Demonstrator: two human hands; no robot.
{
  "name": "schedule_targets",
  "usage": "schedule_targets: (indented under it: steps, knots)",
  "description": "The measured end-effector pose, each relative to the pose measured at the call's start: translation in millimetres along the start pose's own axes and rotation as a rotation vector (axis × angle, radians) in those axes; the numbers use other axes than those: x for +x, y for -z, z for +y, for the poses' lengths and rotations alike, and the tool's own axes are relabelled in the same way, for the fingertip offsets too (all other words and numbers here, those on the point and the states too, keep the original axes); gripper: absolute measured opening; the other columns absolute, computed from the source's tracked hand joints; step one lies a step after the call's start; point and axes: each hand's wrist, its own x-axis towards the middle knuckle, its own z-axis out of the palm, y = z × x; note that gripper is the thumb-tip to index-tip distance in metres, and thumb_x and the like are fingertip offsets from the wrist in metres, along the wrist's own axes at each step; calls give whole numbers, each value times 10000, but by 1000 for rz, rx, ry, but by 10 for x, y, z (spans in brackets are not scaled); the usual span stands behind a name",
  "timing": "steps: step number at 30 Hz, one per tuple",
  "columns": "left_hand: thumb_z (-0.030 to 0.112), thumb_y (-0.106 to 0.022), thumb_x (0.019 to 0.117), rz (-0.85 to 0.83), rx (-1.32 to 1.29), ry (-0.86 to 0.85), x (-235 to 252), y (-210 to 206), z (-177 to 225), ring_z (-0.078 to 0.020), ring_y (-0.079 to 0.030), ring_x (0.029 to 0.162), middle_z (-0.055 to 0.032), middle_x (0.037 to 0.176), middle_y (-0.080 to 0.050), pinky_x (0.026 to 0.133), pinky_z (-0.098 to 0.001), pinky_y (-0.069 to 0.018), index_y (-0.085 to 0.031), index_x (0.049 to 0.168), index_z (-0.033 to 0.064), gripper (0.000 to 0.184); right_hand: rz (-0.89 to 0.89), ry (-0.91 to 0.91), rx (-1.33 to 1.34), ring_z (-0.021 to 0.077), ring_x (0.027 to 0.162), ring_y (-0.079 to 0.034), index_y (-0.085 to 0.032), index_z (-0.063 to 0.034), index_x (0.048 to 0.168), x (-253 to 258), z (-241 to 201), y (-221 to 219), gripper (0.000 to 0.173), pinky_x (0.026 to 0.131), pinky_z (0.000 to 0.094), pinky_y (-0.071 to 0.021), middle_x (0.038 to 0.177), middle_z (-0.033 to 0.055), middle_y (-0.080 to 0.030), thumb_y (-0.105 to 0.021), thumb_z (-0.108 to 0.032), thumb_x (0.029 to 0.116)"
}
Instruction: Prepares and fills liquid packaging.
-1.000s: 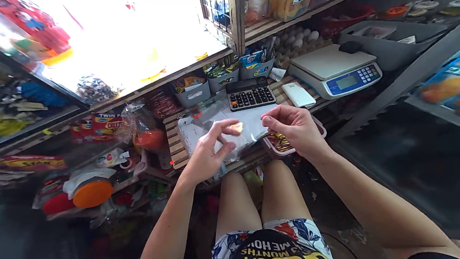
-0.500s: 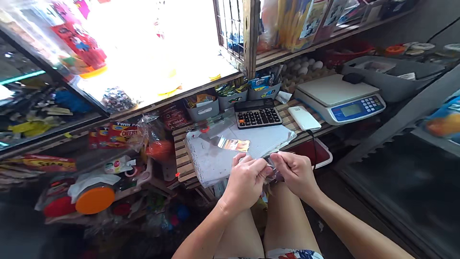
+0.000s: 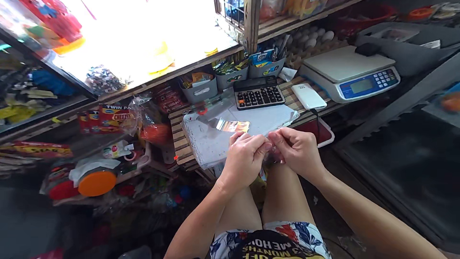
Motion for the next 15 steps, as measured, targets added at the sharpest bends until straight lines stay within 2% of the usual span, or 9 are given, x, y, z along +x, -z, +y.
schedule_targets:
  steps: [2,3,5,6,7,9,11,13,15]
  knots:
    - [207,-549,1055,6,2,-2,10,22,-14,-43,-613,786,55,780,-663,1066,-420,-388,-726,938,106,235,-6,-21,61,-48,475,-517,-640,-116,760,14,8,7,366,438,127,-442,591,-94,-562,-546,-305,1060]
    - [205,-550,1052,14,11,-2,17,39,-35,-46,-615,784,54,780,-663,1061,-429,-393,-725,936,106,232,-29,-55,142,-33,483,-552,-653,-118,771,28,-6,28,335,448,137,-479,603,-89,-599,-568,-281,1051]
    - [212,-555,1052,23,22,10,23,72,-81,-53,-619,792,51,784,-662,1054,-436,-400,-718,932,109,227,-112,-114,352,51,608,-673,-727,-78,911,61,-28,91,129,583,203,-596,734,-21,-711,-652,-141,994]
    - [204,-556,1049,27,25,12,21,85,-94,-50,-619,794,54,784,-661,1052,-435,-406,-717,934,114,217,-146,-125,420,96,689,-706,-751,-55,1005,70,-22,120,84,667,237,-621,822,22,-743,-687,-67,952]
    - [195,-563,1044,30,28,7,22,91,-98,-49,-620,793,55,782,-662,1050,-435,-408,-718,932,113,208,-158,-118,441,119,743,-724,-755,-47,1059,72,-12,137,151,716,254,-631,876,42,-757,-705,-22,919]
    - [191,-575,1040,23,39,-11,21,88,-89,-50,-634,816,54,795,-677,1067,-443,-401,-723,929,111,202,-137,-103,393,108,714,-723,-751,-50,1049,52,-15,129,148,674,242,-632,851,30,-754,-717,-22,908]
    - [206,-576,1040,-1,64,-21,10,60,-84,-57,-637,833,56,807,-685,1090,-457,-375,-732,935,115,208,-109,-103,259,53,619,-692,-726,-77,973,17,-42,104,59,571,198,-604,756,-22,-725,-677,-106,957]
    - [224,-571,1047,-34,53,-23,-5,23,-79,-57,-632,819,54,798,-683,1108,-462,-353,-740,949,114,224,-57,-89,121,-12,510,-595,-680,-112,860,-7,-48,66,215,462,147,-511,648,-75,-641,-590,-212,1028]
    - [216,-562,1052,-48,19,-28,-9,-5,-57,-55,-618,792,49,779,-667,1090,-450,-369,-734,938,107,233,-7,-54,71,-43,475,-488,-622,-140,742,-16,-7,31,374,441,128,-403,589,-101,-549,-523,-289,1071]
